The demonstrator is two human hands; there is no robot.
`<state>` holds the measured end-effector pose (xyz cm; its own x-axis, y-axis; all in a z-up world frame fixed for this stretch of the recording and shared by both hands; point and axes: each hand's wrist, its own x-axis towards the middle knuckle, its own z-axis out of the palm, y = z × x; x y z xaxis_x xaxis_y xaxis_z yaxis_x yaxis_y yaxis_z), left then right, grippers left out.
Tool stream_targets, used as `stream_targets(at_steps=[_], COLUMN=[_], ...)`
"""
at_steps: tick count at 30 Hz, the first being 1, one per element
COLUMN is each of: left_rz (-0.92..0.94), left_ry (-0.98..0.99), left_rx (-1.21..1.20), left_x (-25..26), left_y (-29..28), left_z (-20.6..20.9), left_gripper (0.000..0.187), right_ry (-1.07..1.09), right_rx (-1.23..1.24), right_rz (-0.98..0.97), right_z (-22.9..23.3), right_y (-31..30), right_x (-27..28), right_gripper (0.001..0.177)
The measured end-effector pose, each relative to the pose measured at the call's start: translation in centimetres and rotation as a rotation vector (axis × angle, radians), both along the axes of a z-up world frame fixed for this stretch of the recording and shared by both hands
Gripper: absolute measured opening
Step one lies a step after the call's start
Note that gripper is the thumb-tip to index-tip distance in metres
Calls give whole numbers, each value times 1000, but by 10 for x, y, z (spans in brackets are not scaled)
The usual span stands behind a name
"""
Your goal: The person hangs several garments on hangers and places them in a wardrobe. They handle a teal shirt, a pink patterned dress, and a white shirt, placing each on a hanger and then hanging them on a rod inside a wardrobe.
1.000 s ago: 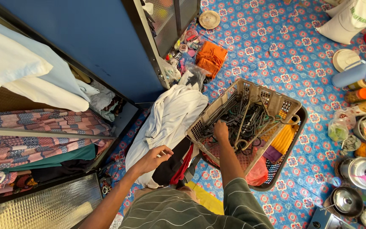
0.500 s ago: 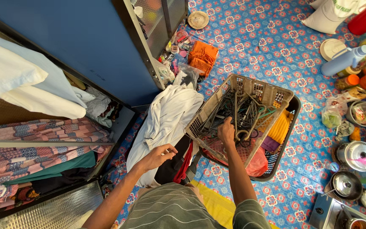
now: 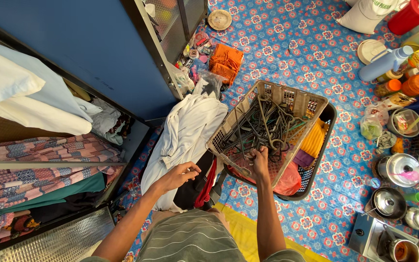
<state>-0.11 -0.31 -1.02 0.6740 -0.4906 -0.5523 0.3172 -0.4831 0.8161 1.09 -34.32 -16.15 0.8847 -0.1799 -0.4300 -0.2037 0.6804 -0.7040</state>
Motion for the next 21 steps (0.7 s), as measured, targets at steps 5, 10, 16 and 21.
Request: stream_targets(at_steps=[5, 10, 16, 21], left_rz=[-39, -42, 408, 432], left_ry=[6, 60, 322, 407], left_rx=[-46, -43, -284, -600], left_x=[2, 6, 25, 42], left_y=[-2, 15, 35, 38], left_z=[-5, -23, -83, -80], left_gripper=[27, 30, 50, 45], right_ry=[-40, -115, -339, -313], right_rx=[73, -54, -241, -190], right_rz=[32, 90, 205, 331], right_z=[22, 41, 90, 141], right_y=[21, 47, 79, 123], right_x=[-26, -48, -72, -79], right_gripper=[27, 26, 23, 22])
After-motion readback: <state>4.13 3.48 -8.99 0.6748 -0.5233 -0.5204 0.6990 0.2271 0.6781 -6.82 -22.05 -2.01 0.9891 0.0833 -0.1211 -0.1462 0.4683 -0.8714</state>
